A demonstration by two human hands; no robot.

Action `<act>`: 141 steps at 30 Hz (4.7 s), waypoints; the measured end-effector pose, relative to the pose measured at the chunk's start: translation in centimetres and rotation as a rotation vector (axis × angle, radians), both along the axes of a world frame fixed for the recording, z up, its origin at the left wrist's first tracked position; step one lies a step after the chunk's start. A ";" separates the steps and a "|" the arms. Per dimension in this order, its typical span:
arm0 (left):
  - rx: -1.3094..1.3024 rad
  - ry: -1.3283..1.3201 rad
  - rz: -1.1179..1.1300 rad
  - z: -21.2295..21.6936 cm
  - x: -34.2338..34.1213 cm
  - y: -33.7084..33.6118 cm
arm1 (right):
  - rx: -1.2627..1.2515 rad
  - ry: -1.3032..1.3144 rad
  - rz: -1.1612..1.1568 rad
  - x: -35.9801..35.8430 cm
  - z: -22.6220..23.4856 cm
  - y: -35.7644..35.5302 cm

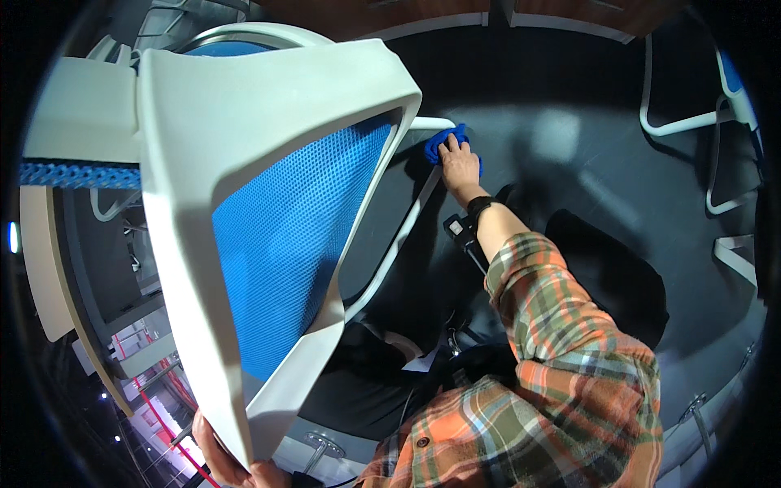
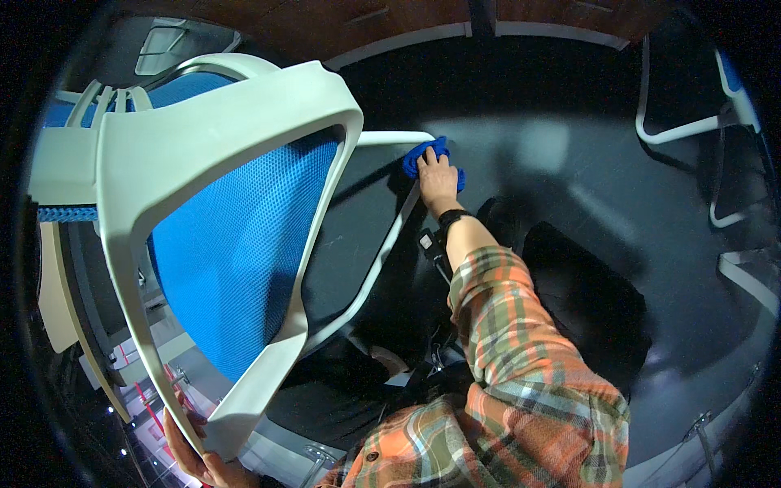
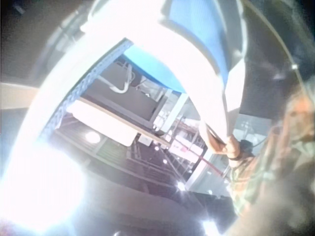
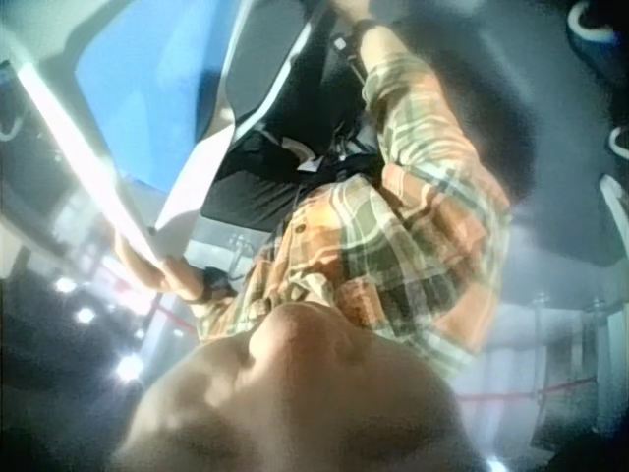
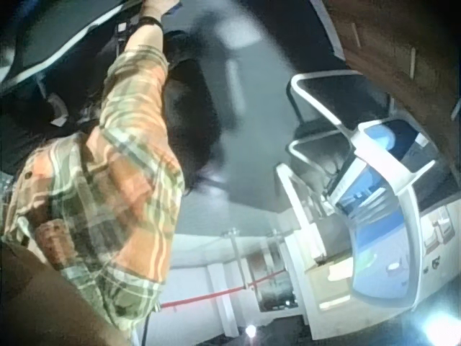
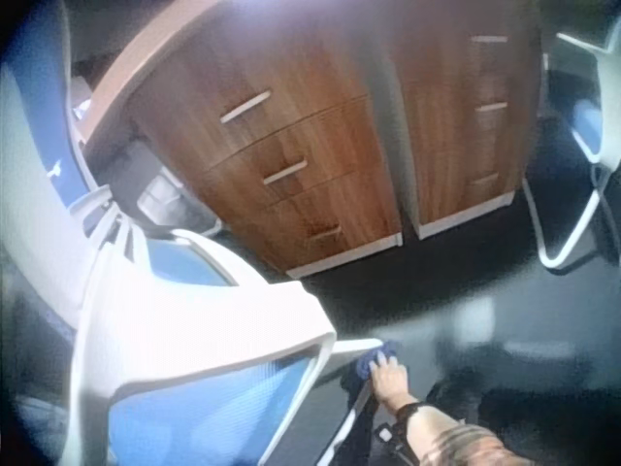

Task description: The person wipes the underside, seat, and back of a blue mesh chair using a blue cloth. They rotate the chair to access different sides and continue wiping the frame and mesh surfaces.

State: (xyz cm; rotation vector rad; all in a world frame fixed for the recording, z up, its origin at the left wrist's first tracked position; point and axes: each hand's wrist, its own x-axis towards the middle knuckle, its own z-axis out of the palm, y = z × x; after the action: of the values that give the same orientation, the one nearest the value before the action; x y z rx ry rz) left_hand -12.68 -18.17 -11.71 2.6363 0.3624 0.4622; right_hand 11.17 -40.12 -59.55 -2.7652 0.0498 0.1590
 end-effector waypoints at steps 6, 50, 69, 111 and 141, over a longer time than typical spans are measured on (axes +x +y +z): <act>-0.085 0.026 -0.055 0.4 1.0 -0.1 | -0.197 0.168 0.180 -0.9 -2.8 1.1; -0.189 -0.228 -0.474 -2.6 5.4 -1.9 | 1.562 1.205 0.215 -19.7 16.4 17.1; -0.491 -0.210 -0.350 -8.5 0.6 7.8 | 2.224 1.133 0.166 -23.0 24.8 4.8; -0.964 -0.344 -0.012 -16.2 3.8 7.1 | 2.207 -0.175 -0.428 -7.5 37.4 -15.0; -1.032 0.649 -0.749 -16.8 -6.5 -2.9 | 1.652 0.315 0.007 -5.2 41.5 -14.1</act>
State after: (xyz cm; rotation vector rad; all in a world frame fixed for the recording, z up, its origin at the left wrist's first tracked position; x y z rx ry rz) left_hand -19.16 -21.05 -28.54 1.6236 -0.1921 -0.6732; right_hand 5.94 -54.18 -18.05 -1.0815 -0.0139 0.3976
